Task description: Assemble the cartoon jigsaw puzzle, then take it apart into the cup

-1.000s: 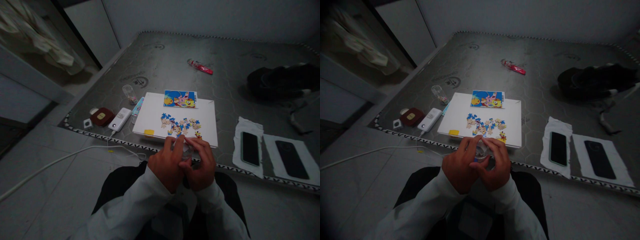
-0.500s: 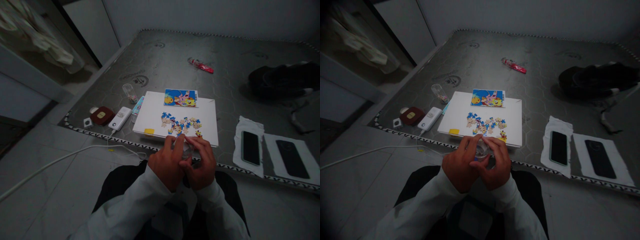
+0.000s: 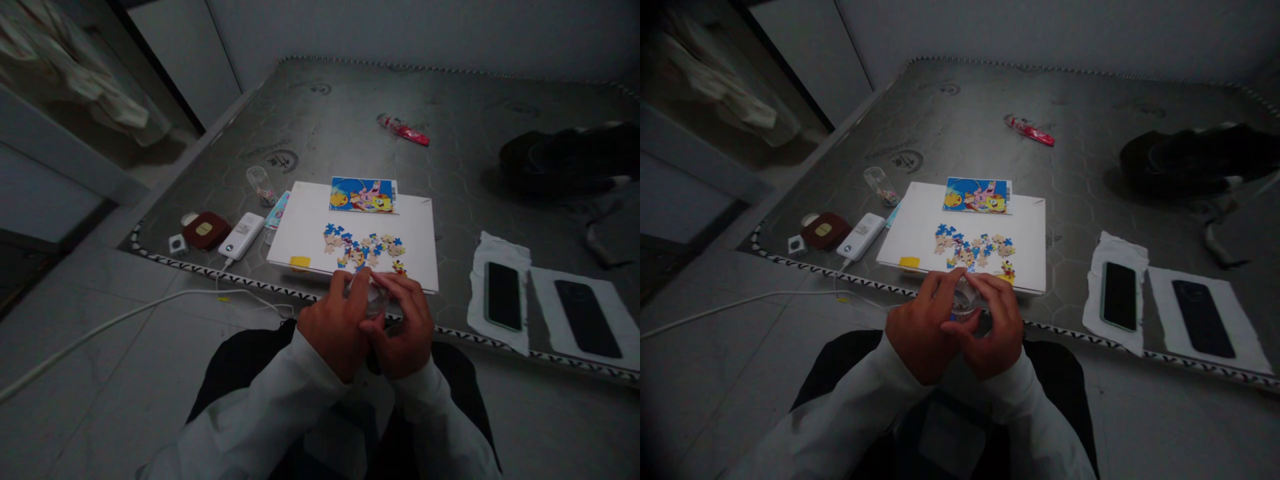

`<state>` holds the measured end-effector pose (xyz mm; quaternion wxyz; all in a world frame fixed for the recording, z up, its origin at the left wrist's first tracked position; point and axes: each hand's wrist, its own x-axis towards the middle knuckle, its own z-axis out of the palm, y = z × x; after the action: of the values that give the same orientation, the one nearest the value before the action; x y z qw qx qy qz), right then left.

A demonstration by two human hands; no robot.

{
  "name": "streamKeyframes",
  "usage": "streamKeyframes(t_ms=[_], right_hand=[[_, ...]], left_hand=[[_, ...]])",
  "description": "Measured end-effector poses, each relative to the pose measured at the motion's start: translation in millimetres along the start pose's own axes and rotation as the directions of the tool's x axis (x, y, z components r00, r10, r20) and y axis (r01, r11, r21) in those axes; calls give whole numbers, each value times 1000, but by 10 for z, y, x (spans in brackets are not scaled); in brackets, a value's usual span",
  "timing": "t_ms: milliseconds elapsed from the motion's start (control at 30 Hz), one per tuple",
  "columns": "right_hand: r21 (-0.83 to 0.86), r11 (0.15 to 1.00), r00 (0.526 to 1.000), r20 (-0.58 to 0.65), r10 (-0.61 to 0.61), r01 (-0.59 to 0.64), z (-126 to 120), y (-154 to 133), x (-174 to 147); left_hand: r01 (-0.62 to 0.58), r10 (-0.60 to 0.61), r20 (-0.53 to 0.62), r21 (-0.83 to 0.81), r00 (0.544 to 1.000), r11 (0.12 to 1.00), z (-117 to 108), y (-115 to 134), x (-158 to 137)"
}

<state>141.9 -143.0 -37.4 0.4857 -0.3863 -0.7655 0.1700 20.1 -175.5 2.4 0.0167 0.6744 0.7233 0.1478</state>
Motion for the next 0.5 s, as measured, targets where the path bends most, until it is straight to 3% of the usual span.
streamKeyframes(t_ms=[300,500], right_hand=[[2,1000,1000,16,5,-5,-5,-6,3],[-59,998,1000,7,-30,30,-57,30,-51]], left_hand=[[-8,8,-10,-55,1000,998,54,-20,-10],[-34,37,60,-52,998,998,48,-36,-9]])
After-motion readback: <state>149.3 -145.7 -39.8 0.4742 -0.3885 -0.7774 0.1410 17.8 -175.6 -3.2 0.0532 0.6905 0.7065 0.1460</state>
